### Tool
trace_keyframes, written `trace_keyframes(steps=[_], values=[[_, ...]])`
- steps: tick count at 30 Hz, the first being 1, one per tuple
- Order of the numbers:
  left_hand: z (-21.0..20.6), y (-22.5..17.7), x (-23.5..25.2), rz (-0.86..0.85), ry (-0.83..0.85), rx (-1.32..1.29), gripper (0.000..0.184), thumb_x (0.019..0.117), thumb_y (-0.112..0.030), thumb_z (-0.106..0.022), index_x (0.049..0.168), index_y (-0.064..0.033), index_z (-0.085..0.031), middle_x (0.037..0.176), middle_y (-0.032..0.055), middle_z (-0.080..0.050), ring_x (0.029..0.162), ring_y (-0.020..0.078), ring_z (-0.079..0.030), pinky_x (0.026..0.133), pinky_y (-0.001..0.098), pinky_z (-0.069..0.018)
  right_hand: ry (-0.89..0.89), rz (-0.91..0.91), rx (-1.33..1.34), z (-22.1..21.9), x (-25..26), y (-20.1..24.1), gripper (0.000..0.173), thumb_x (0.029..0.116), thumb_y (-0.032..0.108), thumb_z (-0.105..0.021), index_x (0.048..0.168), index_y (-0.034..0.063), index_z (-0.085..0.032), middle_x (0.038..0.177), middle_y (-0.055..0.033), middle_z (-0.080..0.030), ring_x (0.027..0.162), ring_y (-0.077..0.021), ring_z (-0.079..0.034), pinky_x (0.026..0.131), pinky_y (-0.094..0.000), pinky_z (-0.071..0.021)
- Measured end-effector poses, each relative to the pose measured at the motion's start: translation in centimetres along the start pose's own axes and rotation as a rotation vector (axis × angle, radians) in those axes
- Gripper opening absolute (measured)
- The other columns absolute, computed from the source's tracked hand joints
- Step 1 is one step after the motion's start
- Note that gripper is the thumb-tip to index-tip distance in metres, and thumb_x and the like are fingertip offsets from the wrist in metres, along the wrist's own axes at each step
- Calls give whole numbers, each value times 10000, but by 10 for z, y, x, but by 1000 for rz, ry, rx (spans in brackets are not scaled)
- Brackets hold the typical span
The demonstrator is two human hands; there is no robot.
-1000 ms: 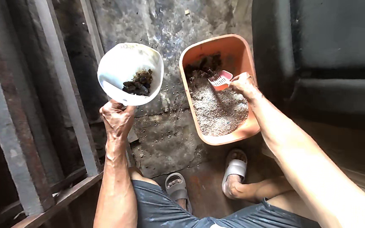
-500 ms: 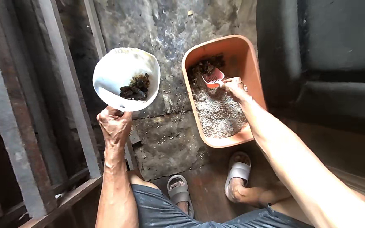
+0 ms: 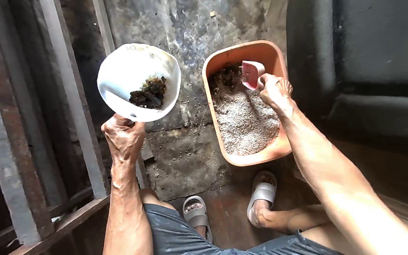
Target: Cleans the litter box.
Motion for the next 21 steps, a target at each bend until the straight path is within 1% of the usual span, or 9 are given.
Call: trace_keyframes(steps=[1, 3, 6, 8, 10, 12, 14, 17, 21], values=[[1, 0, -1, -1, -4, -5, 211, 926, -199, -702, 892, 8, -687, 782, 19, -662, 691, -51, -563, 686, 182, -474, -16, 15, -21, 5, 5, 5, 368, 948, 163, -616, 1304, 78, -648, 1240, -288, -658, 1163, -510, -617, 867, -714, -466], [8, 0, -9, -15, -4, -29, 167, 930, -181, -704, 903, -17, -691, 785, 6, -665, 681, -40, -579, 664, 180, -487, -16, 47, -92, 13, 15, 16, 329, 982, 165, -569, 1275, 37, -644, 1247, -306, -641, 1179, -520, -603, 861, -710, -468], [24, 4, -36, 22, 9, -40, 118, 954, -188, -708, 910, -91, -660, 755, 9, -622, 605, 55, -571, 542, 239, -486, -18, 114, -190, 18, 32, 33, 337, 1047, 211, -490, 1233, -12, -663, 1263, -339, -622, 1230, -546, -564, 880, -720, -461], [36, 11, -46, 76, -5, 25, 162, 957, -246, -718, 918, -101, -656, 759, 16, -613, 609, 80, -566, 546, 286, -480, -38, 169, -208, 20, 40, 45, 397, 1093, 245, -410, 1275, -9, -654, 1305, -336, -608, 1304, -542, -511, 966, -714, -420], [47, 17, -54, 76, -23, 65, 190, 958, -269, -716, 893, -105, -643, 734, 10, -604, 591, 68, -557, 528, 275, -477, -56, 223, -205, 17, 46, 59, 435, 1111, 262, -360, 1294, -2, -653, 1337, -318, -598, 1362, -519, -465, 1063, -689, -368], [56, 16, -59, 64, -17, 121, 228, 971, -244, -687, 908, -31, -633, 768, 57, -596, 634, 72, -540, 598, 276, -473, -48, 270, -249, 3, 52, 73, 395, 1092, 214, -396, 1256, -31, -660, 1327, -326, -592, 1351, -529, -464, 1053, -693, -366], [63, 16, -62, 78, -21, 185, 265, 982, -248, -665, 914, 2, -614, 781, 84, -579, 654, 80, -519, 627, 287, -457, -4, 258, -306, -16, 56, 79, 356, 1066, 183, -448, 1241, -49, -653, 1324, -333, -585, 1305, -532, -502, 1003, -693, -403], [69, 15, -58, 111, -51, 189, 260, 986, -254, -661, 934, -5, -610, 785, 65, -577, 654, 50, -521, 628, 258, -461, 49, 257, -318, -27, 41, 80, 371, 1066, 201, -443, 1162, -76, -672, 1251, -337, -625, 1211, -525, -583, 935, -690, -449], [64, -5, -43, 76, -76, 107, 218, 977, -203, -661, 920, 1, -610, 783, 73, -584, 666, 57, -537, 635, 244, -457, 94, 252, -316, -31, 6, 63, 381, 1071, 220, -456, 1051, -77, -694, 1159, -322, -667, 1140, -509, -628, 889, -687, -474]])
Point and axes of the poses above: each hand's wrist, its own x-axis towards the middle knuckle, its own z-axis out of the back of the hand, y = z × x, the point moved 10 cm from there along x, towards the middle knuckle
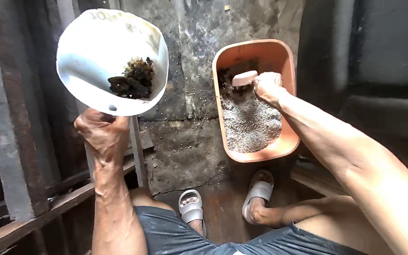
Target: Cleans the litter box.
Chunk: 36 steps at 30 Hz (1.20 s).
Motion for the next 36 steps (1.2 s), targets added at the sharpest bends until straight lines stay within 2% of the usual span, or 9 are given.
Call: trace_keyframes(steps=[3, 7, 10, 16, 23, 25, 30, 34, 36], values=[[-11, -6, 8, -22, 23, -38, 226, 968, -208, -685, 944, 10, -633, 826, 101, -624, 715, 82, -583, 686, 273, -491, 51, -10, -59, -6, -34, -3, 355, 1070, 216, -472, 1026, -54, -698, 1108, -300, -685, 1093, -491, -652, 841, -671, -491], [-26, -7, 25, -8, 7, -71, 242, 926, -218, -717, 935, 21, -682, 831, 37, -670, 740, -45, -566, 737, 196, -471, 119, -61, -152, 14, -61, -9, 258, 1040, 170, -521, 1075, -8, -704, 1102, -285, -684, 1082, -491, -648, 811, -671, -492], [-27, -12, 23, -34, 6, -98, 220, 920, -198, -718, 922, 19, -684, 832, 29, -677, 745, -63, -575, 740, 174, -476, 41, -99, -111, 36, -50, -12, 298, 1044, 178, -505, 1052, -62, -683, 1112, -314, -672, 1087, -511, -644, 796, -681, -489], [-4, 5, -8, -42, 9, -98, 192, 961, -246, -712, 870, -97, -633, 731, 29, -605, 585, 103, -565, 525, 298, -476, -77, -55, 84, 44, 9, 15, 428, 1105, 253, -390, 1267, -46, -651, 1362, -320, -578, 1307, -509, -522, 1012, -671, -418], [21, 50, -22, 84, -65, 43, 252, 948, -329, -730, 997, -107, -622, 833, 19, -606, 685, 83, -586, 604, 300, -505, 11, 50, -42, 15, 42, 62, 353, 1059, 195, -464, 1070, -81, -684, 1162, -311, -659, 1130, -485, -635, 846, -649, -494], [23, 45, -18, 82, -81, 45, 242, 957, -322, -720, 974, -103, -618, 812, 18, -602, 666, 83, -576, 581, 290, -488, 41, 93, -53, 11, 37, 63, 353, 1071, 197, -452, 1096, -63, -689, 1170, -289, -669, 1142, -471, -634, 870, -644, -487], [6, 24, 6, 100, -30, 39, 274, 972, -255, -682, 1038, 6, -627, 933, 109, -640, 812, 102, -604, 764, 328, -515, 94, 191, -112, 8, 16, 57, 305, 1069, 206, -488, 1154, -2, -694, 1180, -249, -679, 1161, -446, -629, 914, -641, -479], [1, 1, 7, 46, -46, -42, 191, 946, -233, -724, 974, -71, -626, 851, 50, -629, 728, 101, -604, 661, 304, -511, 133, 234, -210, 7, -8, 53, 217, 1026, 161, -553, 1104, 29, -708, 1131, -224, -690, 1106, -430, -649, 845, -625, -501], [-5, -2, 9, 31, -7, -27, 212, 965, -215, -691, 982, -12, -631, 859, 94, -618, 734, 109, -578, 691, 309, -492, 174, 190, -234, 18, -20, 47, 208, 1016, 188, -598, 1075, 29, -719, 1112, -227, -695, 1095, -430, -653, 836, -633, -500]])
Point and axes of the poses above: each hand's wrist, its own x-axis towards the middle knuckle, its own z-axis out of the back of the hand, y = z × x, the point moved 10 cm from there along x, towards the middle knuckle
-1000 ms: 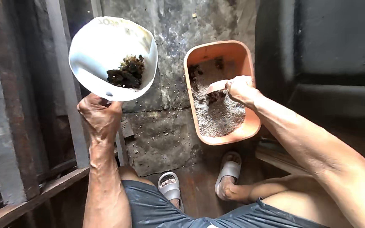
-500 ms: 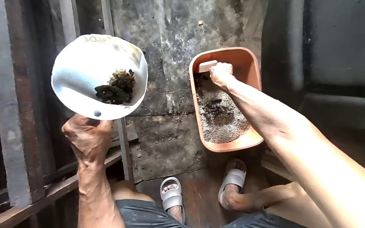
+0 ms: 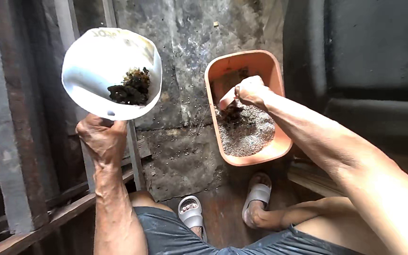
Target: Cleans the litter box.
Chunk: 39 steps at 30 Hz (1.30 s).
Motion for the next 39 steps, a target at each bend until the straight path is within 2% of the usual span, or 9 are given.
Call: trace_keyframes(steps=[5, 8, 16, 22, 28, 32, 35, 37, 39], values=[[3, 3, -1, -32, 10, -38, 191, 971, -197, -672, 939, -18, -612, 797, 35, -577, 667, 22, -525, 644, 217, -455, 0, -155, 23, 23, -13, -21, 201, 979, 166, -631, 1047, -10, -701, 1073, -273, -681, 1068, -479, -645, 793, -664, -487], [7, 7, -2, -41, -3, -32, 196, 970, -198, -677, 939, -16, -614, 798, 33, -580, 674, 16, -527, 647, 217, -458, -95, -208, 142, 31, -1, -24, 342, 1079, 200, -464, 1145, -62, -673, 1186, -309, -660, 1165, -498, -617, 876, -674, -467], [7, 18, 10, 60, -29, 55, 314, 948, -271, -697, 1001, 36, -650, 890, 91, -653, 781, 37, -577, 764, 269, -488, -130, -65, 199, -28, 33, 1, 351, 1075, 217, -454, 1184, -28, -681, 1291, -272, -628, 1183, -479, -609, 904, -658, -480], [-7, 12, 25, 36, -26, -2, 293, 932, -246, -703, 971, 41, -654, 853, 16, -632, 753, -76, -523, 746, 163, -450, 22, -63, 179, -28, -3, -23, 266, 1043, 190, -539, 1172, 19, -698, 1191, -272, -679, 1146, -491, -631, 865, -713, -467], [-24, 15, 32, -16, 7, -66, 277, 919, -273, -712, 952, 0, -677, 860, 14, -669, 760, -45, -595, 745, 194, -504, -94, -145, 335, -20, -47, -57, 330, 949, 213, -593, 1255, 153, -699, 1161, -237, -699, 1105, -476, -654, 838, -730, -483], [-37, 26, 39, -32, 23, -117, 306, 929, -318, -703, 982, -20, -666, 882, 2, -672, 765, -20, -621, 738, 220, -536, -210, -277, 604, -58, -91, -69, 379, 1020, 271, -504, 1347, 138, -641, 1217, -224, -691, 1142, -446, -650, 931, -706, -474], [-50, 22, 45, -54, 47, -148, 299, 935, -311, -705, 979, -19, -667, 893, 5, -674, 795, -24, -626, 768, 209, -540, -316, -377, 788, -107, -141, -67, 403, 1053, 419, -506, 1290, 148, -687, 1072, -196, -724, 955, -398, -699, 828, -649, -526], [-56, 16, 47, -50, 59, -131, 318, 933, -322, -710, 969, -8, -684, 894, 31, -683, 806, -10, -621, 790, 222, -522, -379, -385, 906, -142, -182, -54, 314, 1039, 372, -560, 1249, 176, -688, 921, -157, -703, 735, -334, -669, 660, -575, -536], [-63, 10, 48, -59, 82, -113, 322, 923, -328, -715, 960, -9, -690, 886, 48, -680, 795, 11, -609, 790, 244, -507, -340, -473, 1010, -176, -198, -51, 293, 1010, 278, -613, 1278, 190, -693, 949, -175, -715, 728, -348, -673, 671, -591, -544]])
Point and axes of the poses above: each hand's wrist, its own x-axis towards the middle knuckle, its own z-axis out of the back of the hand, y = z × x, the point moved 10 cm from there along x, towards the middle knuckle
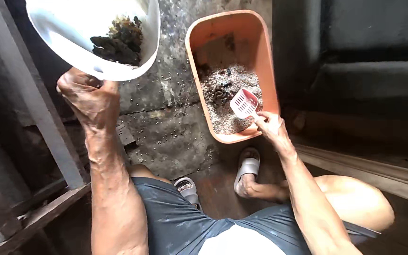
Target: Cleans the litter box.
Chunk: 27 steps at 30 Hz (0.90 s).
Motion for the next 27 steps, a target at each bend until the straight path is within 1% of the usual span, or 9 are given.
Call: trace_keyframes(steps=[2, 6, 8, 12, 14, 16, 19, 21, 27], values=[[-5, -5, 0, -23, 16, 2, 319, 921, -321, -726, 958, -5, -707, 894, 58, -692, 791, 3, -600, 789, 237, -493, 6, -95, 15, -10, -2, -20, 279, 993, 242, -645, 1254, 172, -715, 967, -194, -724, 763, -368, -682, 703, -611, -535], [-9, -9, -1, -42, 26, -30, 306, 917, -320, -728, 978, -21, -708, 915, 31, -699, 805, -26, -608, 791, 207, -499, 24, -128, 52, -28, 0, -35, 272, 988, 225, -645, 1239, 161, -729, 958, -187, -729, 761, -350, -683, 701, -588, -540], [-8, -10, -1, -38, 24, -28, 308, 918, -319, -731, 983, -19, -708, 907, 20, -696, 791, -41, -603, 783, 192, -503, 31, -101, 84, -40, 8, -34, 284, 979, 232, -648, 1243, 170, -732, 995, -186, -726, 797, -359, -681, 722, -598, -534], [-5, -7, -2, -56, 3, -39, 302, 904, -328, -747, 936, -32, -696, 864, -17, -676, 760, -56, -580, 757, 186, -486, 37, 37, 148, -58, 40, -21, 289, 993, 237, -635, 1251, 142, -726, 978, -181, -729, 795, -342, -689, 736, -588, -545], [-2, -4, -3, -55, 0, -45, 294, 905, -319, -747, 942, -34, -686, 869, -23, -665, 767, -59, -570, 759, 182, -482, 41, 55, 121, -60, 45, -24, 298, 997, 254, -630, 1266, 169, -725, 983, -186, -728, 804, -352, -687, 734, -601, -535], [2, -1, -4, -67, -3, -44, 274, 917, -310, -739, 962, -43, -697, 893, -19, -692, 795, -57, -608, 778, 183, -513, 42, 56, 52, -58, 47, -30, 303, 1004, 266, -625, 1282, 196, -720, 988, -181, -734, 824, -363, -697, 742, -620, -536], [7, 0, -6, -55, -25, -11, 286, 923, -322, -729, 960, -40, -700, 890, -12, -687, 785, -53, -598, 776, 191, -503, 21, 41, -50, -60, 53, -25, 297, 1018, 238, -616, 1291, 193, -723, 1092, -201, -732, 976, -421, -692, 818, -674, -508], [6, 0, -7, -55, -27, -1, 281, 927, -316, -722, 964, -38, -694, 882, -6, -684, 769, -40, -606, 762, 202, -518, 35, -18, -119, -73, 68, -23, 315, 1016, 255, -600, 1303, 225, -724, 1181, -170, -733, 1097, -408, -681, 905, -675, -496], [0, -8, -9, -81, -11, 0, 272, 919, -295, -733, 942, -26, -703, 855, 7, -686, 751, -47, -580, 743, 195, -481, 40, -44, -148, -86, 78, -7, 310, 1024, 256, -583, 1297, 222, -726, 1168, -168, -739, 1088, -401, -687, 909, -661, -494]])
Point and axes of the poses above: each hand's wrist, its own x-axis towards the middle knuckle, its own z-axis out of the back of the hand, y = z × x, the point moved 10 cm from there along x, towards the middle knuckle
